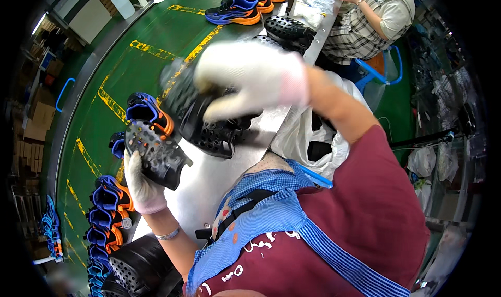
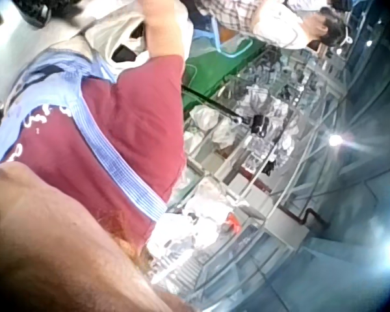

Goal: The person inserts black perforated insoles into blue and orange athletic shoes on a factory assembly line. They pick up each shoe, place the insole inside, and set the shoe back down in a row. The process is repeated continuously for multiple pairs of shoes.

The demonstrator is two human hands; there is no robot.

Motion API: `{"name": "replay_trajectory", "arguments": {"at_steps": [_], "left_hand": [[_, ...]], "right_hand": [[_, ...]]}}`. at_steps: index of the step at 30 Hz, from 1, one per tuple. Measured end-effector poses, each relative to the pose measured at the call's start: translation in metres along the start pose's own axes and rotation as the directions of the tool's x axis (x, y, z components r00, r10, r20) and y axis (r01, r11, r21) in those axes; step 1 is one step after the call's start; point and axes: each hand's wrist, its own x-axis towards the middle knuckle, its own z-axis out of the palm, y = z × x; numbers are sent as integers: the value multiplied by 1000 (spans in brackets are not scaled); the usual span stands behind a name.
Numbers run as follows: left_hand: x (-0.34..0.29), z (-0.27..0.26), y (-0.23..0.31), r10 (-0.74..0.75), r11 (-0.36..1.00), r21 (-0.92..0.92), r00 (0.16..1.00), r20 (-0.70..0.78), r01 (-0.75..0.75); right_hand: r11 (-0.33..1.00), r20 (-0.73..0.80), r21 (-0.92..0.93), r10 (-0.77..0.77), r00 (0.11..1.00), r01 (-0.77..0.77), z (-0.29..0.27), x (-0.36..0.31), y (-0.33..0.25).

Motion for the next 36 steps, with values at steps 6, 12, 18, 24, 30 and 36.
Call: {"name": "replay_trajectory", "arguments": {"at_steps": [6, 12, 18, 24, 30, 36], "left_hand": [[3, -11, -5, -31, 996, -88, 1000, 2, 31], [6, -13, -8, -73, 965, -248, 996, 43, 81], [7, -20, -20, 28, 971, -237, 999, 18, -23], [-8, 2, -16, 119, 952, -285, 993, 1, -113], [-23, 10, -8, 175, 933, -292, 973, -150, -212], [-40, -6, 4, 187, 913, -321, 958, -219, -251]], "right_hand": [[870, 73, -430, 300, 951, -241, -93, -75, 67], [822, 88, -394, 479, 873, -411, -70, -116, 102], [801, -120, -452, 381, 917, -393, -40, -95, 81], [840, 148, 256, 454, 878, -478, 32, 5, -21], [917, 464, 129, 282, 840, -378, 83, 56, -53], [901, 618, 286, 85, 781, -325, 113, 77, -59]]}}
